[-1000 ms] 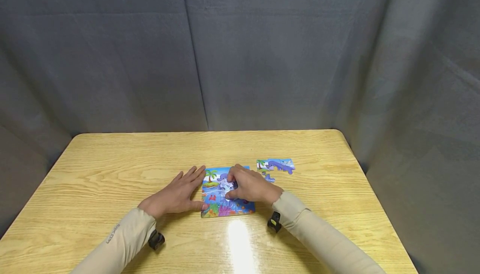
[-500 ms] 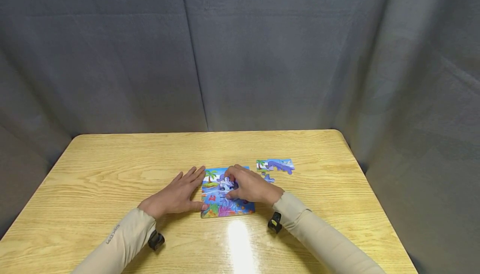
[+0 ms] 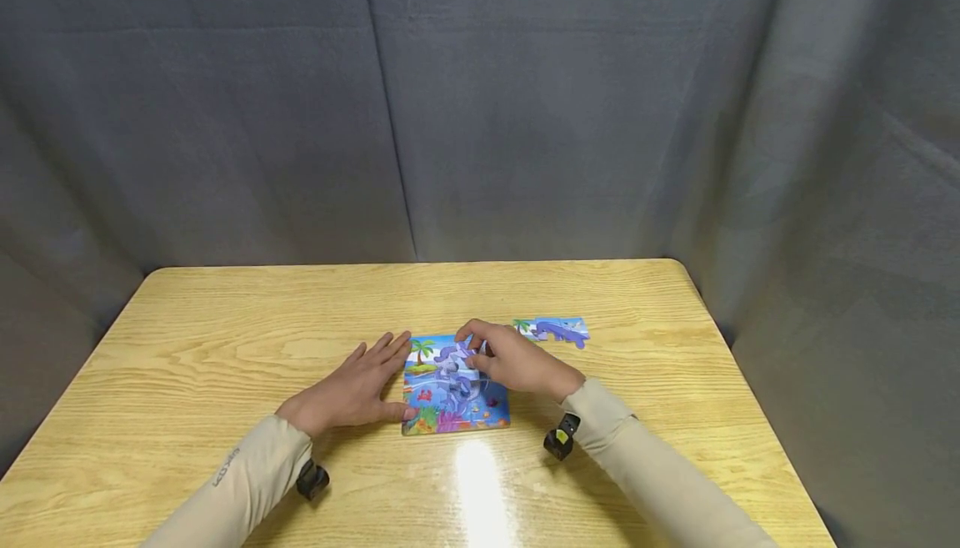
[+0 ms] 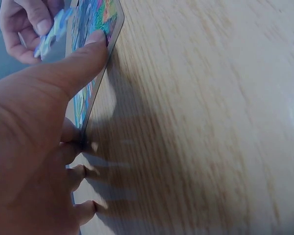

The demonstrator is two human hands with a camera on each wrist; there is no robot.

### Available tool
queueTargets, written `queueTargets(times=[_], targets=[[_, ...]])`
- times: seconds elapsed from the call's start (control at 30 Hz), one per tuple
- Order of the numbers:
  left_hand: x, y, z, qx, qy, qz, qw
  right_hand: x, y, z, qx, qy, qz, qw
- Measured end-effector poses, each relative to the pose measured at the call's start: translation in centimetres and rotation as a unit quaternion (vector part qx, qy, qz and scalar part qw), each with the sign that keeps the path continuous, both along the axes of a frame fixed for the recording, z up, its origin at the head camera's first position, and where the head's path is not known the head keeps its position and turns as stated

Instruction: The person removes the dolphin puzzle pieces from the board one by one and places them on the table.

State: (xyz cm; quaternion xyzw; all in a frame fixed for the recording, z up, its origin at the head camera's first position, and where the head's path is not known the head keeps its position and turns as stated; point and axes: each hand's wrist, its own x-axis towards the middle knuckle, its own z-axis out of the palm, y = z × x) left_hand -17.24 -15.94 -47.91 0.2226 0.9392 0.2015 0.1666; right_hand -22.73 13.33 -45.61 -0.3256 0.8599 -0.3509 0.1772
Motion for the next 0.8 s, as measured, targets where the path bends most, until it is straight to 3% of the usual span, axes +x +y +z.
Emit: queueTargets(times=[0.43, 0.8], targets=[[0.1, 0.1, 0.2, 0.002, -0.003, -0.001, 1.0000, -0.6, 5.6, 0.4, 0.012, 0.012, -0.067, 0.998], [0.1, 0.1, 0.2, 0.008, -0.002, 0.001, 1.0000, -1.0, 9.3, -0.2, 0.034, 0.034, -0.096, 0.994]])
